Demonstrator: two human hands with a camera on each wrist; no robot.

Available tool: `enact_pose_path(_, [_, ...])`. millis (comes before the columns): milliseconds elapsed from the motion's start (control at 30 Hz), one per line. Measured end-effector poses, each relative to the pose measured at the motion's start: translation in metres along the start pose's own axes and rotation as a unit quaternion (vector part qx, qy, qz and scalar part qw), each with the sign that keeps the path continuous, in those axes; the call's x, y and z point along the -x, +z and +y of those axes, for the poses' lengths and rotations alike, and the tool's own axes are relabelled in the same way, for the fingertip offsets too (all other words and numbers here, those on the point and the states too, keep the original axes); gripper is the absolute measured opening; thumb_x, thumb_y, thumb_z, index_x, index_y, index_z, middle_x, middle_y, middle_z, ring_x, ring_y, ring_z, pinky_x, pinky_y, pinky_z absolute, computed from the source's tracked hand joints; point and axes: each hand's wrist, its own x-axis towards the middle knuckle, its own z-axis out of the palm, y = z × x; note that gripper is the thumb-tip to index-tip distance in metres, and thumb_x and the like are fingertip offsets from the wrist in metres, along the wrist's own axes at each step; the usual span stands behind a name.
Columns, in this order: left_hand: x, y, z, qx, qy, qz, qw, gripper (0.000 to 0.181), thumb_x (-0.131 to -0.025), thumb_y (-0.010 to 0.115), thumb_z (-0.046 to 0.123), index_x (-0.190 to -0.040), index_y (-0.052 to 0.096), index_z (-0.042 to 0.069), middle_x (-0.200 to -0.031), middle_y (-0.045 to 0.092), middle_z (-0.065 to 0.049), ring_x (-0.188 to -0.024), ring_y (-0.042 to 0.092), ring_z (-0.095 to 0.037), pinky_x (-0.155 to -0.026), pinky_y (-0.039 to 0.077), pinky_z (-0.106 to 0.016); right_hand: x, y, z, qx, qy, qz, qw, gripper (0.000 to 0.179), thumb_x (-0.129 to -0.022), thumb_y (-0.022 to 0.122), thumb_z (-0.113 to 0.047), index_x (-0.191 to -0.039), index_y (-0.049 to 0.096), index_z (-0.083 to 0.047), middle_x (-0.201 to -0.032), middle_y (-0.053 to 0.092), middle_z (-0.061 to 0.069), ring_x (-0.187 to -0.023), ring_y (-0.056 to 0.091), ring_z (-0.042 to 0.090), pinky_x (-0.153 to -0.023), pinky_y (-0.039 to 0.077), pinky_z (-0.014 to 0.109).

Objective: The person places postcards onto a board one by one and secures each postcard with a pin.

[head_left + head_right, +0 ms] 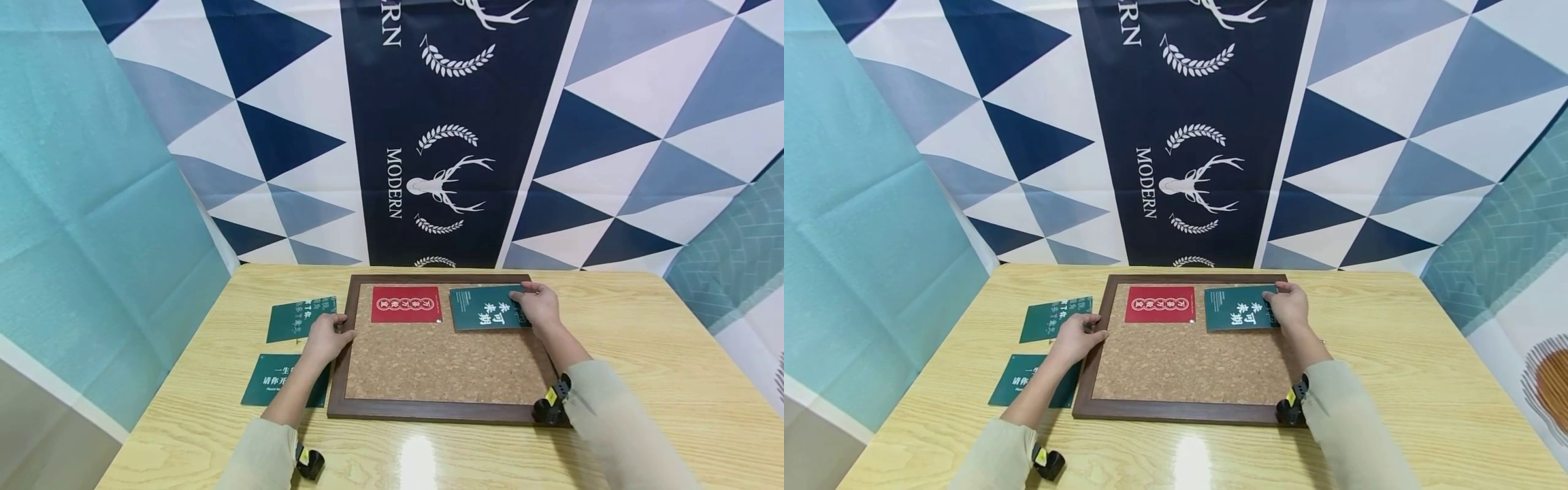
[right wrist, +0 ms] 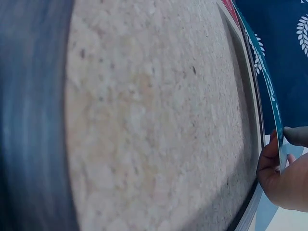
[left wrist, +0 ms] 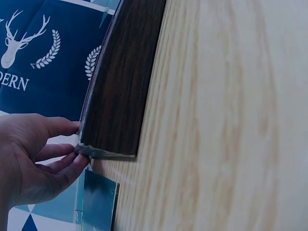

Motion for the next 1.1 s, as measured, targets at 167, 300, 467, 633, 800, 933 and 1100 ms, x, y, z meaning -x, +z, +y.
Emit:
enact_pose_path(167, [0.0009, -0.0007, 0.0012, 0.005, 0.000, -0.004, 1.0000, 0.043, -0.086, 0.067, 0.015, -0.123, 0.058, -0.004, -0.117, 0.059, -0.019, -0.090, 0.056, -0.022, -0.071, 0.051, -0.034, -0.0004, 0.0028, 0.0006, 0.006, -0.007, -0.002, 1.0000, 0.050, -0.095, 0.049, -0.016, -0.140, 0.037, 0.000, -0.140, 0.037, 0.024, -0.124, 0.039, 0.029, -0.097, 0.039, 0.039])
enact_pose_path(300, [0.0007, -0.0006, 0.0022, 0.006, -0.004, -0.005, 1.0000, 0.043, -0.086, 0.067, 0.015, -0.123, 0.058, -0.004, -0.116, 0.059, -0.019, -0.088, 0.055, -0.022, -0.071, 0.050, -0.033, 0.0002, 0.0044, -0.0001, 0.000, -0.004, -0.006, 1.0000, 0.050, -0.095, 0.049, -0.014, -0.140, 0.036, 0.001, -0.143, 0.035, 0.024, -0.129, 0.036, 0.031, -0.102, 0.038, 0.041])
enact_pose_path(467, [0.0001, -0.0004, 0.0017, 0.005, -0.004, -0.003, 1.0000, 0.043, -0.086, 0.067, 0.015, -0.123, 0.058, -0.004, -0.117, 0.059, -0.019, -0.089, 0.055, -0.022, -0.072, 0.051, -0.034, 0.0015, 0.0072, -0.0020, -0.020, 0.001, -0.011, 0.9997, 0.050, -0.095, 0.049, -0.013, -0.141, 0.035, 0.002, -0.148, 0.029, 0.024, -0.140, 0.027, 0.032, -0.111, 0.031, 0.042])
enact_pose_path(633, [0.0001, -0.0006, 0.0007, 0.000, -0.005, -0.003, 1.0000, 0.044, -0.086, 0.067, 0.016, -0.124, 0.057, -0.004, -0.119, 0.058, -0.019, -0.092, 0.056, -0.023, -0.074, 0.052, -0.035, 0.0027, 0.0099, -0.0029, -0.019, -0.005, -0.017, 0.9997, 0.049, -0.096, 0.047, -0.013, -0.141, 0.035, 0.002, -0.147, 0.030, 0.025, -0.137, 0.030, 0.032, -0.109, 0.033, 0.042])
enact_pose_path(800, [-0.0002, -0.0005, 0.0006, -0.001, -0.002, -0.004, 1.0000, 0.044, -0.086, 0.067, 0.016, -0.124, 0.057, -0.004, -0.119, 0.058, -0.019, -0.091, 0.056, -0.023, -0.073, 0.051, -0.035, 0.0022, 0.0092, -0.0013, 0.001, -0.014, -0.027, 0.9995, 0.051, -0.095, 0.048, -0.012, -0.142, 0.034, 0.001, -0.142, 0.034, 0.026, -0.128, 0.037, 0.031, -0.103, 0.037, 0.043])
enact_pose_path(933, [-0.0003, -0.0003, 0.0002, 0.000, -0.001, -0.004, 1.0000, 0.044, -0.086, 0.067, 0.016, -0.124, 0.058, -0.004, -0.119, 0.059, -0.018, -0.090, 0.056, -0.022, -0.073, 0.051, -0.035, 0.0036, 0.0072, -0.0019, 0.021, -0.021, -0.046, 0.9985, 0.057, -0.092, 0.051, -0.010, -0.144, 0.030, 0.001, -0.144, 0.032, 0.028, -0.131, 0.035, 0.035, -0.105, 0.037, 0.046])
enact_pose_path(1100, [0.0000, 0.0001, 0.0001, 0.001, -0.004, -0.004, 1.0000, 0.044, -0.086, 0.067, 0.016, -0.124, 0.058, -0.003, -0.118, 0.059, -0.018, -0.092, 0.056, -0.023, -0.074, 0.052, -0.035, 0.0043, 0.0070, -0.0018, 0.040, -0.030, -0.056, 0.9972, 0.060, -0.091, 0.053, -0.009, -0.145, 0.028, 0.002, -0.143, 0.032, 0.029, -0.128, 0.038, 0.035, -0.102, 0.040, 0.044])
